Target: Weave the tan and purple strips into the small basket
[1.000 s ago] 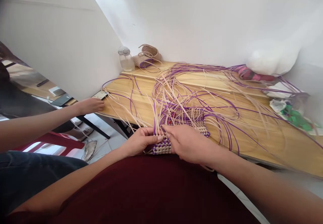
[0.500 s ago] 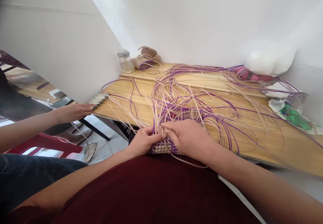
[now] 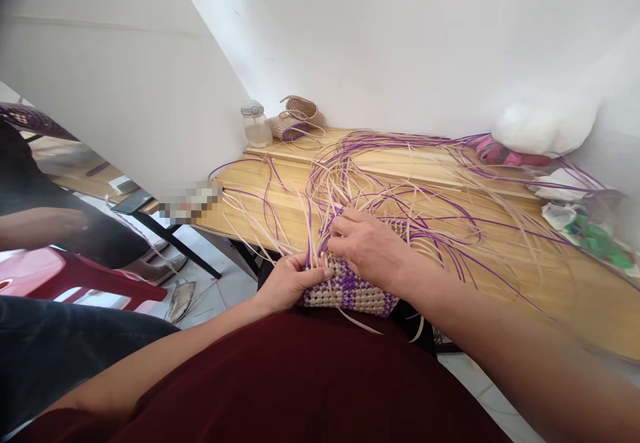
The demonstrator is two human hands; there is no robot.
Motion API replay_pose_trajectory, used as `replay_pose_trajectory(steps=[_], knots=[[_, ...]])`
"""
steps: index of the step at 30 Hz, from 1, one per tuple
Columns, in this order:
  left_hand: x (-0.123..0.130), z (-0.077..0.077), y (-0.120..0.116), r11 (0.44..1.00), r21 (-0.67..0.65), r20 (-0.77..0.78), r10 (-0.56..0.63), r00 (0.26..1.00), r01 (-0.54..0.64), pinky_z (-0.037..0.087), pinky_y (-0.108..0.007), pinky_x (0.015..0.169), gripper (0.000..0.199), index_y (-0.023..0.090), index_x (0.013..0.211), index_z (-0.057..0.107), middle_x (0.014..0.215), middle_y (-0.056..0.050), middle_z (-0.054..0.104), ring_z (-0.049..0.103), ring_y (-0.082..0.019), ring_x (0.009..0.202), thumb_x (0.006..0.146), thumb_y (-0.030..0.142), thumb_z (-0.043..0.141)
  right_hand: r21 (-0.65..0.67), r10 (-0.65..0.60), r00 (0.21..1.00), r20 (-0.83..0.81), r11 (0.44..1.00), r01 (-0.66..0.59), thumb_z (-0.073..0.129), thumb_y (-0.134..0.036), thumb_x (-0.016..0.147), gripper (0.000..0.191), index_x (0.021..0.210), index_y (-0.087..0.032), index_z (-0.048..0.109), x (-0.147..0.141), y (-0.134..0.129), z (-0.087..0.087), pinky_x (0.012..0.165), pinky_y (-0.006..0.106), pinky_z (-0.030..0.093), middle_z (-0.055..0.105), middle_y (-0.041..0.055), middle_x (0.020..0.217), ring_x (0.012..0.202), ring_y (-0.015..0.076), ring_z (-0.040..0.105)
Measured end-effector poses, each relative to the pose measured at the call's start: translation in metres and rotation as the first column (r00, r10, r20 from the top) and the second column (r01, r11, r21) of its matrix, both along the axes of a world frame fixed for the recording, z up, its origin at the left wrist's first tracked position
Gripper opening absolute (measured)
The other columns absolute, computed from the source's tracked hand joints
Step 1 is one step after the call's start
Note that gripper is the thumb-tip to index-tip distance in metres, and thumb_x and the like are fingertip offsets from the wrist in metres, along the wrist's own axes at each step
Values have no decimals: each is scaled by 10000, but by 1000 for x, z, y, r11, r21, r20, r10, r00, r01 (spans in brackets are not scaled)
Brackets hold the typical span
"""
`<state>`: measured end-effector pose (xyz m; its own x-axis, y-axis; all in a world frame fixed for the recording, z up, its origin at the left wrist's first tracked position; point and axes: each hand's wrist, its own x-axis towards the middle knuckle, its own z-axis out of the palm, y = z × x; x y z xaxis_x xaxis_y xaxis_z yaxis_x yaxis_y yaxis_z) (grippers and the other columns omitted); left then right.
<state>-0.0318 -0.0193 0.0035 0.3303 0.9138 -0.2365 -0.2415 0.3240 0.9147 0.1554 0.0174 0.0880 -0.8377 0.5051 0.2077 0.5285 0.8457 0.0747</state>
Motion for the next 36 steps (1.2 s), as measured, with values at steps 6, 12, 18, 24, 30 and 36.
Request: replay_pose_trajectory(steps=[6, 12, 18, 24, 30, 36], knots=[[-2, 5, 0, 995, 95, -92, -3, 996, 12, 424, -238, 635, 334, 132, 780, 718, 683, 12, 652, 537, -104, 615, 601, 384, 845, -368, 74, 995, 70, 929, -43, 508, -104, 877, 158, 806, -179, 627, -8, -22, 30, 727, 300, 356, 602, 23, 767, 750, 156, 492], [-4, 1, -1, 990, 134, -85, -34, 996, 46, 380, -221, 611, 313, 126, 795, 689, 666, 22, 597, 485, -85, 615, 632, 351, 836, -417, -123, 975, -183, 908, 37, 571, -127, 848, 102, 824, -162, 663, -25, 9, 12, 730, 245, 378, 633, 22, 834, 787, 131, 548], [-3, -6, -2, 1000, 8, 33, -17, 999, 17, 437, -242, 648, 337, 134, 823, 670, 707, 5, 635, 546, -98, 630, 612, 320, 855, -237, -206, 978, -36, 952, 192, 525, -150, 866, 137, 773, -163, 625, -19, -9, 7, 743, 287, 360, 627, 49, 822, 797, 169, 535], [2, -8, -4, 999, 8, 152, 44, 987, -45, 460, -256, 693, 359, 145, 831, 649, 724, 3, 654, 574, -99, 660, 591, 289, 874, -412, -429, 903, 35, 817, 404, 495, -235, 880, 146, 751, -199, 551, -14, -42, 15, 585, 275, 281, 600, -11, 685, 611, 131, 472], [3, -9, -4, 998, -65, 138, 31, 990, -22, 428, -258, 660, 349, 122, 778, 677, 666, 9, 617, 530, -88, 607, 581, 341, 865, -599, -521, 852, -54, 699, 389, 461, -381, 932, 231, 800, -212, 545, -10, -46, -5, 576, 257, 299, 574, -41, 651, 593, 115, 467], [8, -5, 0, 989, -145, 159, 59, 985, -36, 406, -250, 649, 340, 122, 654, 652, 610, 19, 610, 521, -85, 581, 485, 302, 886, -698, -625, 772, -112, 602, 387, 464, -428, 897, 329, 669, -192, 484, -11, -44, -20, 566, 250, 306, 455, -43, 589, 584, 110, 408]])
